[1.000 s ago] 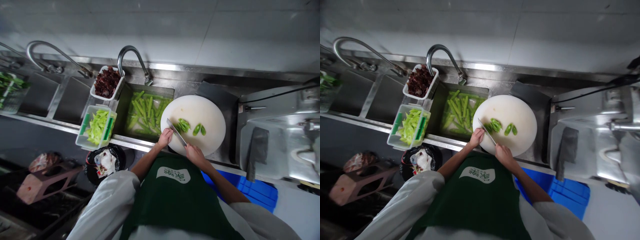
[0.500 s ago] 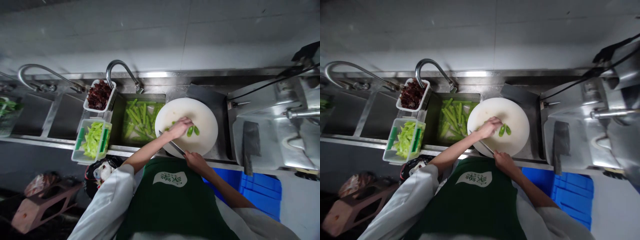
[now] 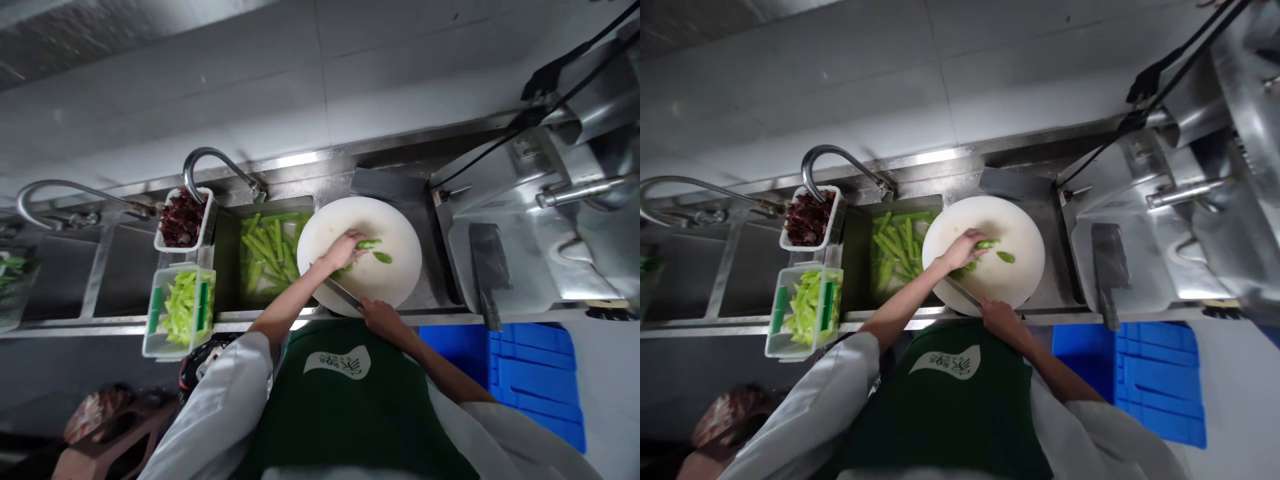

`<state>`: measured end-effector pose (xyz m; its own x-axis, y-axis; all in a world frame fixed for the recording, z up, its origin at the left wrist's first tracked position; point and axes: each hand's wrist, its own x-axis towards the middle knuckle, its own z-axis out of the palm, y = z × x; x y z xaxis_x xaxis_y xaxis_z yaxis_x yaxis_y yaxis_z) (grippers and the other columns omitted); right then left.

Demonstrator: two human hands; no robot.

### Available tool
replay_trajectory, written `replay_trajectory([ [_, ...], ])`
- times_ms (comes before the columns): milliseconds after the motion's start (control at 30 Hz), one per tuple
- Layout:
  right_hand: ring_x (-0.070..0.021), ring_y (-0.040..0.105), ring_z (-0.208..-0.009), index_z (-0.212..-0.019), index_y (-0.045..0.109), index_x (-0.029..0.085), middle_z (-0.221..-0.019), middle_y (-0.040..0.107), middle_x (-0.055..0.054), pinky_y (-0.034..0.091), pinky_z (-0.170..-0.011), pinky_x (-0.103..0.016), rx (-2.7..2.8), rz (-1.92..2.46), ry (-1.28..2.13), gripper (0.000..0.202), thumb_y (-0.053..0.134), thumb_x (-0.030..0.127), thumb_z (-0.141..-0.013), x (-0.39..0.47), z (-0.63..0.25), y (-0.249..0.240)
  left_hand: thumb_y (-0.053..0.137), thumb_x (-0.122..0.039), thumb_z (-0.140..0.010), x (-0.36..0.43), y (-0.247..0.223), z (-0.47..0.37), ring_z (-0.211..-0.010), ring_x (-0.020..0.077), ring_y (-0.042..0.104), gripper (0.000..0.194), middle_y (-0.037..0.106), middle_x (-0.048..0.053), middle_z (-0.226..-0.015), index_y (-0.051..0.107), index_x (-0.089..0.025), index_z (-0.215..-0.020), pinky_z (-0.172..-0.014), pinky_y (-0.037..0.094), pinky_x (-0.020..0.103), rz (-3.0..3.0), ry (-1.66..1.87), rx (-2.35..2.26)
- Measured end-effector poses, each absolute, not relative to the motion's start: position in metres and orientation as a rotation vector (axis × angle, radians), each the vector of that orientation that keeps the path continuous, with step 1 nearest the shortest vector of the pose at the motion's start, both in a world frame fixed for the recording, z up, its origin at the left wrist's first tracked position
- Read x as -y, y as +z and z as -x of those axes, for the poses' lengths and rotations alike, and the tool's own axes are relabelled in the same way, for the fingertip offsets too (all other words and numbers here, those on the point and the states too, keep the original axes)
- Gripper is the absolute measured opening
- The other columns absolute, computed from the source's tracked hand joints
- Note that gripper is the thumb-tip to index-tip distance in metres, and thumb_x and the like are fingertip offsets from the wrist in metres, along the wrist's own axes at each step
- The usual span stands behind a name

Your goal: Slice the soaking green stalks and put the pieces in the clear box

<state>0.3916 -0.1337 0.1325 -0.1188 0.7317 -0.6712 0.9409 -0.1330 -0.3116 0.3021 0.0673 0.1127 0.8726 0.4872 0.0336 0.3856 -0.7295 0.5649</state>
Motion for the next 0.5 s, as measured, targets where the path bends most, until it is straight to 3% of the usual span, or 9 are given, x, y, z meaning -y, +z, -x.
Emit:
replay_trajectory([
  [100, -0.0217, 0.067, -0.092, -0.111, 0.056, 0.016, -0.098, 0.071, -0.013, 0.04, -0.074, -0.027, -1.763, -2.003, -1.134, 0.032, 0.031, 0.033, -0.101, 0.133, -0.401, 0.131, 0.067, -0.028, -0.085, -0.064, 0.121, -0.248, -0.079, 0.0169, 0.062, 0.03, 0.066, 0.007, -0.095, 0.06, -0.017, -0.112, -0.075, 0.05, 0.028, -2.241, 0.541, -1.136],
  [233, -0.0221, 0.067, -0.092, -0.112, 0.057, 0.014, -0.096, 0.071, -0.013, 0.039, -0.073, -0.027, -1.673, -2.103, -1.089, 0.035, 0.028, 0.032, -0.101, 0.13, -0.403, 0.131, 0.074, -0.031, -0.078, -0.033, 0.1, -0.197, -0.062, 0.017, 0.059, 0.03, 0.063, 0.002, -0.072, 0.06, -0.021, -0.102, -0.061, 0.045, 0.026, -2.017, 0.469, -1.732],
  [367, -0.0227, 0.068, -0.091, -0.111, 0.058, 0.013, -0.094, 0.071, -0.014, 0.04, -0.075, -0.027, -1.743, -2.02, -1.037, 0.036, 0.027, 0.028, -0.101, 0.127, -0.392, 0.135, 0.068, -0.036, -0.084, 0.017, 0.06, -0.203, -0.056, 0.015, 0.058, 0.023, 0.06, -0.002, -0.061, 0.06, -0.02, -0.098, -0.057, 0.043, 0.023, -1.806, 0.44, -1.729],
  [500, -0.0224, 0.069, -0.09, -0.108, 0.058, 0.014, -0.094, 0.071, -0.014, 0.042, -0.074, -0.028, -1.805, -1.921, -1.005, 0.034, 0.027, 0.026, -0.101, 0.126, -0.385, 0.137, 0.055, -0.033, -0.093, 0.043, 0.036, -0.215, -0.062, 0.0135, 0.059, 0.022, 0.063, 0.001, -0.072, 0.061, -0.016, -0.106, -0.062, 0.048, 0.024, -1.729, 0.7, -1.56],
])
